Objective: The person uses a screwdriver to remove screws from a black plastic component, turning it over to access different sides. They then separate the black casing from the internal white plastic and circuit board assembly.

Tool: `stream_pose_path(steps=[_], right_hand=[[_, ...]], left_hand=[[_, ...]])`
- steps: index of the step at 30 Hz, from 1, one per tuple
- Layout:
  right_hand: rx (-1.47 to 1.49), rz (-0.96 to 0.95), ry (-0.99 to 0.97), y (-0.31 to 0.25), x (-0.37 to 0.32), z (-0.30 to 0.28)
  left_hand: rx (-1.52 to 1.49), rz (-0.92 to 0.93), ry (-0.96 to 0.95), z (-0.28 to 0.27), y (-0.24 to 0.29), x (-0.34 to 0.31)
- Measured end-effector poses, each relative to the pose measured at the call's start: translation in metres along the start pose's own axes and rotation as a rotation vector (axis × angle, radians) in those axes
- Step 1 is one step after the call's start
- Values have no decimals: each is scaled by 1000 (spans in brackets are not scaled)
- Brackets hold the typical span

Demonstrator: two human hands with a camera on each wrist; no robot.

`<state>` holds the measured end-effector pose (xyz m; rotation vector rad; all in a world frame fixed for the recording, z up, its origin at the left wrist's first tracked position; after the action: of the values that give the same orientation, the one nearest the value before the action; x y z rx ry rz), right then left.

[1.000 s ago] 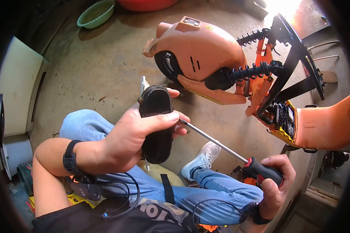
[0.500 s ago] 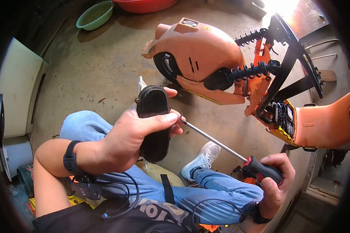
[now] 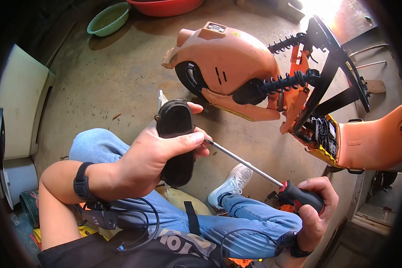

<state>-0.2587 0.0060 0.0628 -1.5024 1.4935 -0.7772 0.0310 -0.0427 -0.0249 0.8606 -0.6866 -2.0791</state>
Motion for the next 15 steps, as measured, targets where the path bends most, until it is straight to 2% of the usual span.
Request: stream_pose_path(steps=[15], right_hand=[[5,-2,12,4,-2,-4]], left_hand=[[32,12,6,-2,0,0]])
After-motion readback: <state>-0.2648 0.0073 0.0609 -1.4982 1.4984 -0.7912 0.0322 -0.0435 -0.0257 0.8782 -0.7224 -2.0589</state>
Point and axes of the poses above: each hand's wrist, its own x-axis towards the middle knuckle, its own z-axis out of the palm, y = z × x, the point moved 7 cm from there along x, towards the middle knuckle, and after that the axes turned 10 degrees about -y, right-handed, at the moved point
